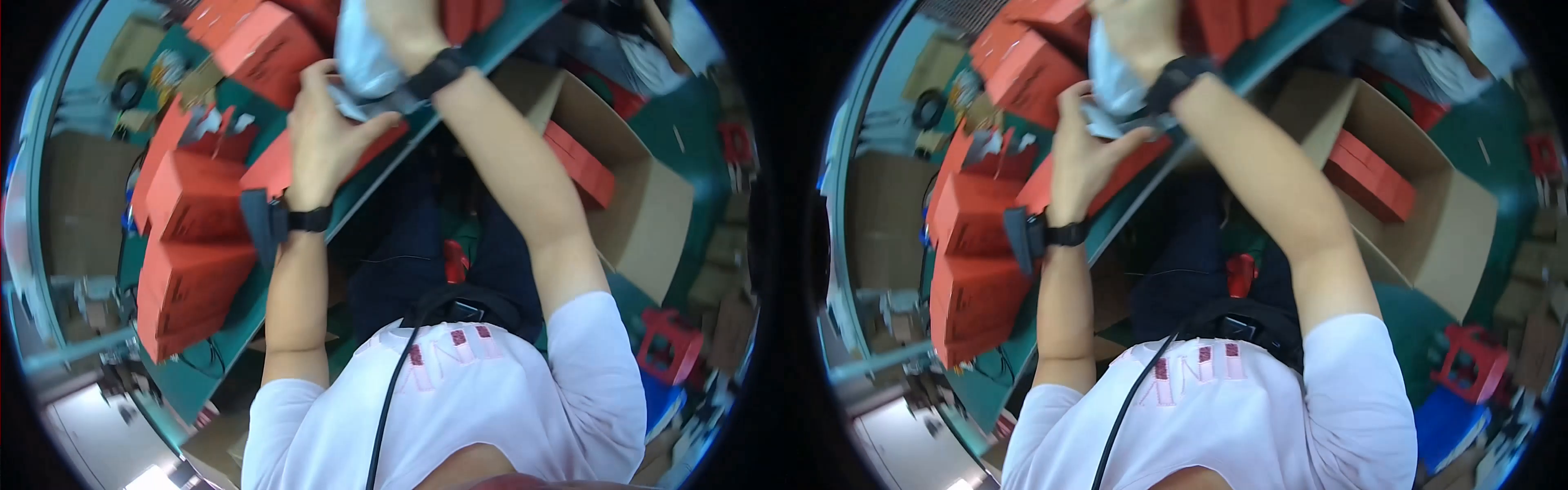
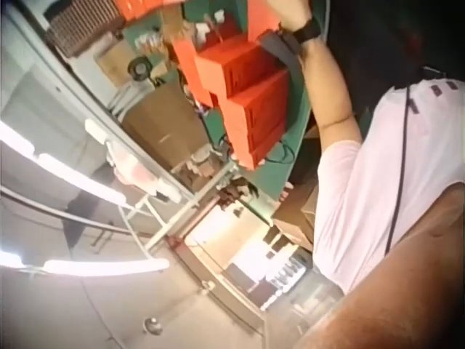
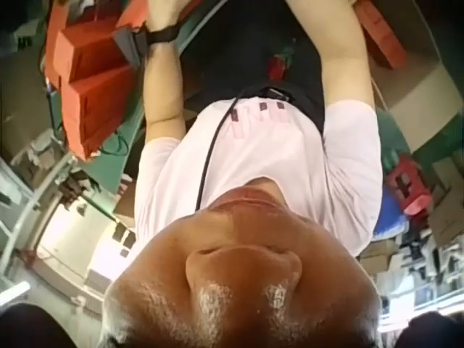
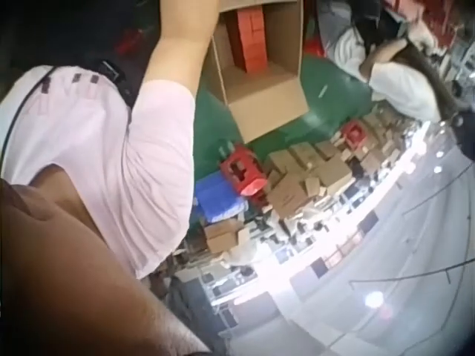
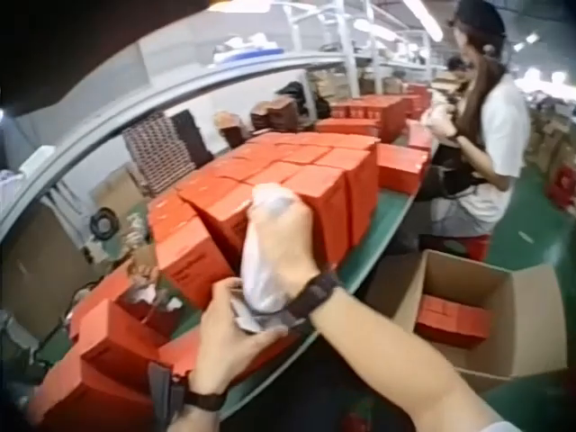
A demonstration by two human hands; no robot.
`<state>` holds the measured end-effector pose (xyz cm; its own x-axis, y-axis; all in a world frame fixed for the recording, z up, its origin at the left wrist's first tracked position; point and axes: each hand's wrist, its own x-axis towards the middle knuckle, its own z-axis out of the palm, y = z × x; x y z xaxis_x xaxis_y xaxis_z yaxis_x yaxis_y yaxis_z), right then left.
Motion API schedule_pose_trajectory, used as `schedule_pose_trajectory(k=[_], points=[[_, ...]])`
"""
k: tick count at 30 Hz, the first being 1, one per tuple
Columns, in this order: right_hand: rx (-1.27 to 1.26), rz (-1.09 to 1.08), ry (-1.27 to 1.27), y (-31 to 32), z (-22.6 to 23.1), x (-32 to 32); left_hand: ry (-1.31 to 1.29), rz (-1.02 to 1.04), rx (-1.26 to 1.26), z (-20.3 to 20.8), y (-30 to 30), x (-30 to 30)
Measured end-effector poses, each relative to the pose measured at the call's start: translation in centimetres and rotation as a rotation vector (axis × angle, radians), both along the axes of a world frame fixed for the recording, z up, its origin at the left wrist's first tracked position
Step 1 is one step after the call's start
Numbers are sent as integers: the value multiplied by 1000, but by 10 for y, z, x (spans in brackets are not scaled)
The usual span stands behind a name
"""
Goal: Packaging handheld electronic devices into red boxes and then into larger shipping cartons on an assembly line.
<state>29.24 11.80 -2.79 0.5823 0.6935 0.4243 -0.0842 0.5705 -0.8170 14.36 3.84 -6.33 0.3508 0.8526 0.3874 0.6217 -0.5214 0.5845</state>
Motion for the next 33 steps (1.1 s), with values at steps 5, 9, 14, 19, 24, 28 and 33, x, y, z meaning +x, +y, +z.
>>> schedule_pose_trajectory(k=[5,9,14,19,24,28,33], points=[[30,114,-213,-39,50,-11,43,57,-11,4,-4,-11],[49,237,47,-71,67,13,80,14,74,9,-11,-10],[88,300,517,-136,78,35,-80,-66,311,29,-44,-4],[194,257,520,-177,30,24,-1596,-618,-1005,39,-131,21],[-184,-194,-680,-256,29,50,-1537,-295,-1066,13,-137,-4],[-289,-254,-490,-278,33,79,-1359,-183,-717,9,-151,-29],[-229,90,-530,-279,21,55,-1316,-165,-595,5,-161,-28]])
